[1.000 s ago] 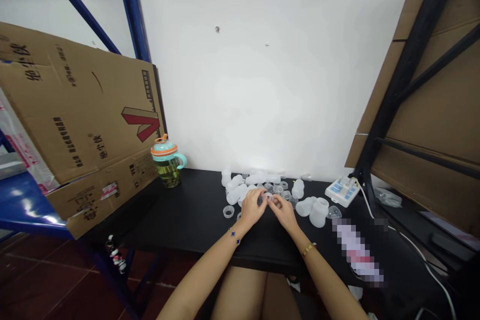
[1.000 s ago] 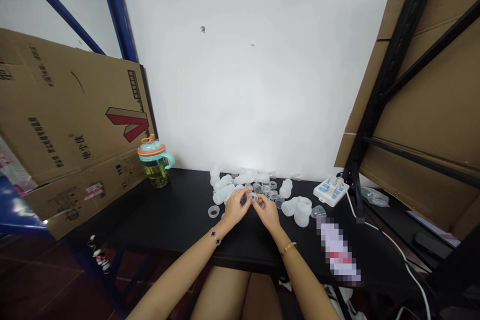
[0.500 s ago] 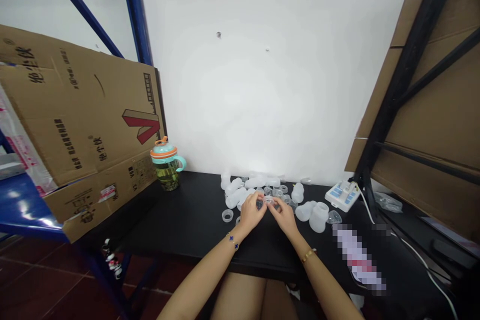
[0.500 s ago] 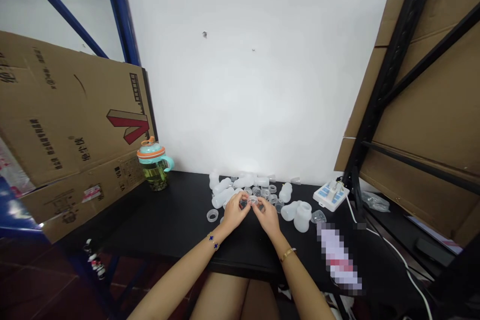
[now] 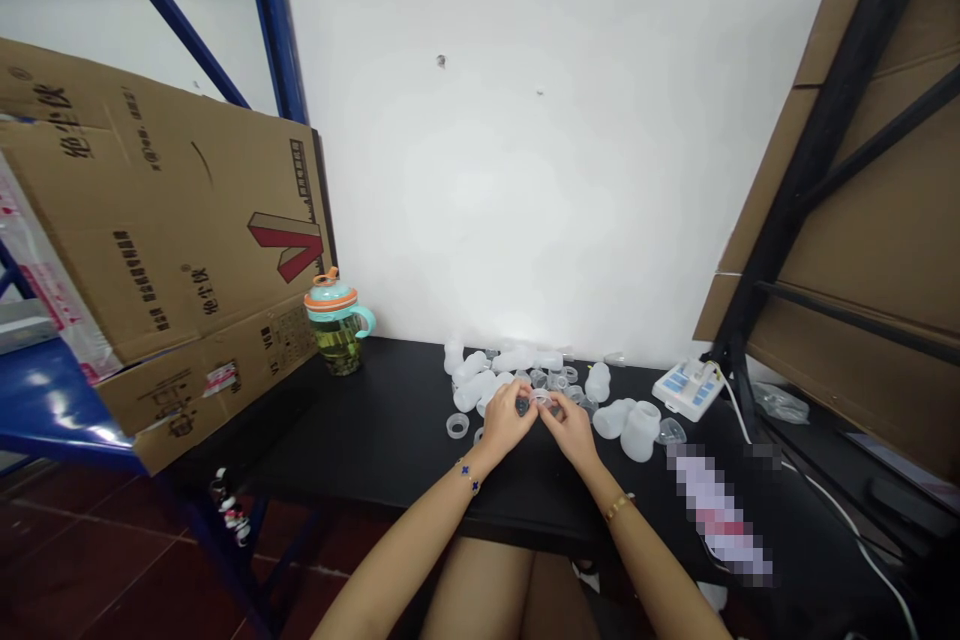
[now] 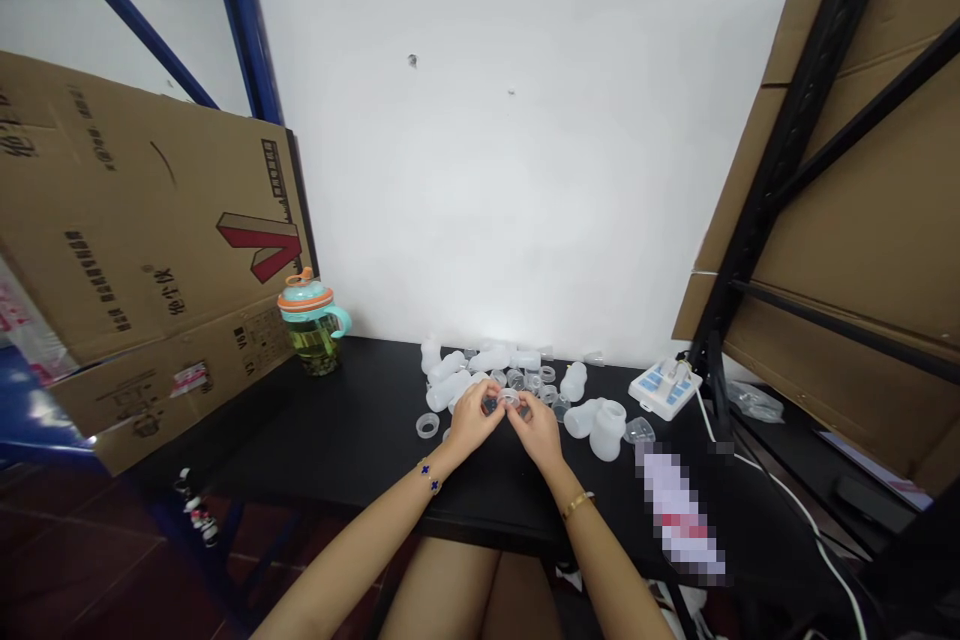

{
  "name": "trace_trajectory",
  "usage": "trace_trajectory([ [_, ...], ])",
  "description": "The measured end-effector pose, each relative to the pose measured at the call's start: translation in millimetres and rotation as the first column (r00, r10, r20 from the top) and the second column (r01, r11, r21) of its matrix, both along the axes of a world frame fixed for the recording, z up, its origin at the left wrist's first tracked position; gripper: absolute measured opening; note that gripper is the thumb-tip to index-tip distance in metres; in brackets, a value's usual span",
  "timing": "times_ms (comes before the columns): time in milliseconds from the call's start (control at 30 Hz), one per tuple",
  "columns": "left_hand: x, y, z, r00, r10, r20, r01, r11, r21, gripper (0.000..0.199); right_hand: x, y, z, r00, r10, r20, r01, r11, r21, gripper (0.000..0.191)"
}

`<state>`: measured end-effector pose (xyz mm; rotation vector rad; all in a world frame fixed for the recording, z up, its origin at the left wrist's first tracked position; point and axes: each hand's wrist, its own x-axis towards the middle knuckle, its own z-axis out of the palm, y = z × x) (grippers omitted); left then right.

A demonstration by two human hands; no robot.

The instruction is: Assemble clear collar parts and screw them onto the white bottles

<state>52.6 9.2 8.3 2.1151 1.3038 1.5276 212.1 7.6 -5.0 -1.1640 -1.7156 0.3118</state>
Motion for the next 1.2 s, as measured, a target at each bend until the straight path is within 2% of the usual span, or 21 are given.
trace_trajectory([
  [633,2.0,1.4,-1.4,1.000,0.013,-0.014,-0.013,1.000,-0.001,0.014,0.3,-2.7,2.1,0.996,-0.033,0.082,0.029,0.999,0.041,0.026],
  [933,2.9,2.6,-2.6,1.000,0.006,0.006,-0.006,1.000,0.005,0.014,0.3,-1.7,0.1,0.996,-0.033,0.087,0.029,0.999,0.038,0.035],
  [1200,2.3,0.8,-0.5,1.000,0.004,0.005,-0.004,1.000,-0.007,0.013,-1.3,-5.0,4.4,0.995,-0.055,0.089,0.051,0.998,0.039,0.031],
])
